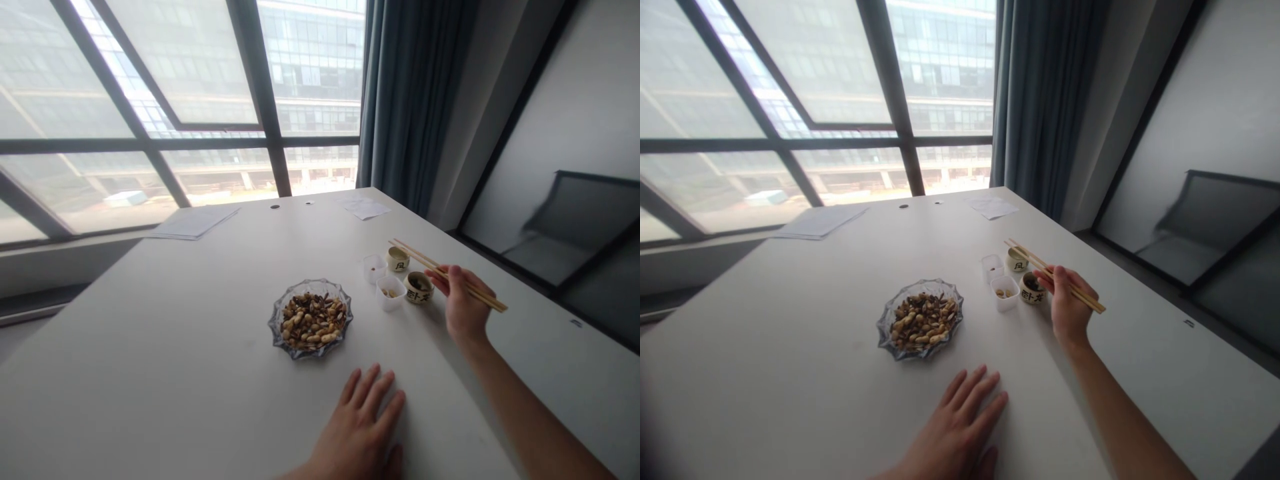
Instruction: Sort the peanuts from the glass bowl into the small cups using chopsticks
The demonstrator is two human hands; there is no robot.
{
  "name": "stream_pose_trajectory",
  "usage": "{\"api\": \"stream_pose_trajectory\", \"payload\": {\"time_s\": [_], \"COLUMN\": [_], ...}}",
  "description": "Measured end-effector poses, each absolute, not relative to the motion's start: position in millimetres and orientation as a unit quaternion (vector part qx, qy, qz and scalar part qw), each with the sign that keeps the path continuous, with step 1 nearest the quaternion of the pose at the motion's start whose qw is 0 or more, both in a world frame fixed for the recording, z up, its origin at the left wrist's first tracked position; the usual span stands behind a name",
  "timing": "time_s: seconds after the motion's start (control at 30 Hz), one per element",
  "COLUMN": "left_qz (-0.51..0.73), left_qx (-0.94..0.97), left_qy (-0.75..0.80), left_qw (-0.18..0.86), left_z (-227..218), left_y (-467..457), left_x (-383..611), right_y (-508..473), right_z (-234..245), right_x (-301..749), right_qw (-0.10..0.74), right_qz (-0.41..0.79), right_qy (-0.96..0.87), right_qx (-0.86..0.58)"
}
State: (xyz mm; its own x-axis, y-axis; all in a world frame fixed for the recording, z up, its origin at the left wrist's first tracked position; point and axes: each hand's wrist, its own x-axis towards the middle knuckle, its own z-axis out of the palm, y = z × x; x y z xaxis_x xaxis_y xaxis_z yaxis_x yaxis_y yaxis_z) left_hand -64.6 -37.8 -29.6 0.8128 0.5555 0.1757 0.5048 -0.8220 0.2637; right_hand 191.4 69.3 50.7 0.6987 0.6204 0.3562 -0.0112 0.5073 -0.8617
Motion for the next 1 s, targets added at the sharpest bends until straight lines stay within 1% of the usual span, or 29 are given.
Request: {"api": "stream_pose_trajectory", "payload": {"time_s": [0.1,0.2,0.27,0.37,0.57,0.87,1.0], "left_qz": [0.116,0.122,0.128,0.134,0.137,0.129,0.131], "left_qx": [0.948,0.948,0.949,0.95,0.95,0.95,0.946], "left_qy": [0.279,0.28,0.278,0.273,0.272,0.272,0.282], "left_qw": [0.102,0.089,0.079,0.068,0.07,0.077,0.085], "left_z": [-28.8,-30.0,-29.2,-25.2,-21.2,-21.0,-26.6], "left_y": [-40.0,-41.1,-41.3,-41.6,-42.3,-42.5,-43.2], "left_x": [-63.3,-62.9,-63.3,-64.3,-63.8,-63.7,-62.3], "right_y": [53.8,37.7,28.9,20.8,19.2,19.8,21.0], "right_z": [53.9,54.1,52.5,47.3,34.5,26.7,27.3], "right_x": [168.2,146.8,135.0,120.8,107.3,107.8,108.8], "right_qw": [0.761,0.704,0.662,0.616,0.575,0.556,0.57], "right_qz": [0.298,0.408,0.444,0.459,0.466,0.474,0.468], "right_qy": [-0.391,-0.435,-0.459,-0.49,-0.535,-0.543,-0.531], "right_qx": [-0.422,-0.386,-0.393,-0.413,-0.409,-0.414,-0.418]}}
